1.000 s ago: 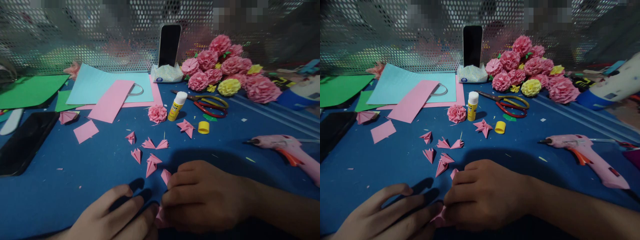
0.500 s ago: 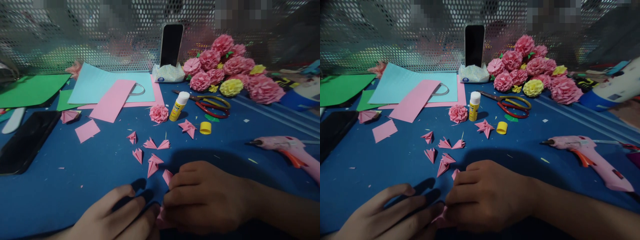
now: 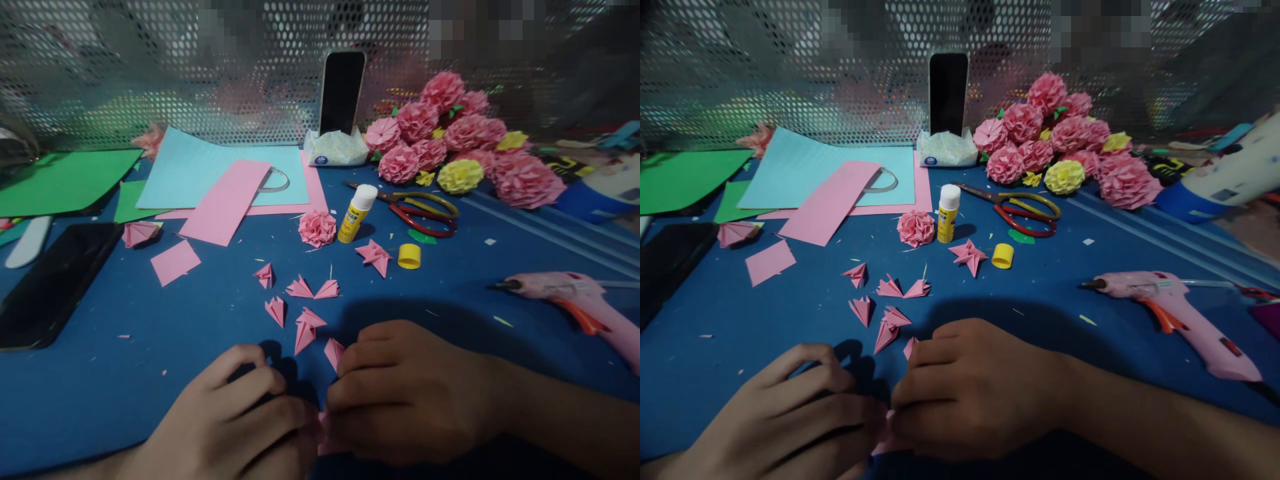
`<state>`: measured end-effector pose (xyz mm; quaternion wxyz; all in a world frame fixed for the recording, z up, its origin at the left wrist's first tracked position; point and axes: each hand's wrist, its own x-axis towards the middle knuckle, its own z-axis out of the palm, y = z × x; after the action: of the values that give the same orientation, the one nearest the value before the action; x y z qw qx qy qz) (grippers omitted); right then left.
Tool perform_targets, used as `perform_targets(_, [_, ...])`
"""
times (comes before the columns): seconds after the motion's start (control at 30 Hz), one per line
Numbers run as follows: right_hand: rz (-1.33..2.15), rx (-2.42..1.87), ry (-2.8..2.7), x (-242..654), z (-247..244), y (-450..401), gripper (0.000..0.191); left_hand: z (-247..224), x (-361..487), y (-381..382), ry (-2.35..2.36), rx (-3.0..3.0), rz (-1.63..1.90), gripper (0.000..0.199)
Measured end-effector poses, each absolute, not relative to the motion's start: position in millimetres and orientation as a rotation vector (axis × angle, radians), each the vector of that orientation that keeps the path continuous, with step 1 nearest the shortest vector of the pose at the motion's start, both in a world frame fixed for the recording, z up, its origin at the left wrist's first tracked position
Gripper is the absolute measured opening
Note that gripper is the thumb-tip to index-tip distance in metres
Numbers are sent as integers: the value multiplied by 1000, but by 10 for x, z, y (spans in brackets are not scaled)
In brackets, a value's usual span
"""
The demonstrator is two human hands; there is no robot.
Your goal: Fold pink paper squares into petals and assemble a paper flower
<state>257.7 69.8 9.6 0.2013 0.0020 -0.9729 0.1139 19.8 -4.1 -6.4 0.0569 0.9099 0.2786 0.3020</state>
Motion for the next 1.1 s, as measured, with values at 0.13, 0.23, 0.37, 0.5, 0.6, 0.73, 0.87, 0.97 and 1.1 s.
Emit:
perform_targets(0.13, [330,6,-2711,2567,99,704,10,-51,211,-22,862,2747,913,22])
perform_targets(0.23, [311,6,-2701,2560,99,705,9,-58,220,-6,854,2740,924,20])
perform_targets(0.37, [314,-12,-2704,2563,89,697,8,-69,215,0,848,2741,924,21])
perform_targets(0.5, [389,-29,-2725,2573,83,698,9,-50,197,-16,863,2720,932,23])
perform_targets(0.6, [434,-13,-2722,2572,81,704,9,-42,192,-22,847,2716,915,22])
perform_targets(0.73, [440,-28,-2722,2570,78,706,10,-34,212,-4,857,2720,923,23])
perform_targets(0.87, [459,-4,-2726,2571,87,712,11,-26,222,-3,843,2753,951,23])
perform_targets(0.97, [451,7,-2739,2572,97,717,11,-42,203,-23,855,2764,904,22])
perform_targets(1.1, [431,-18,-2749,2572,96,714,10,-73,176,-39,814,2813,904,17])
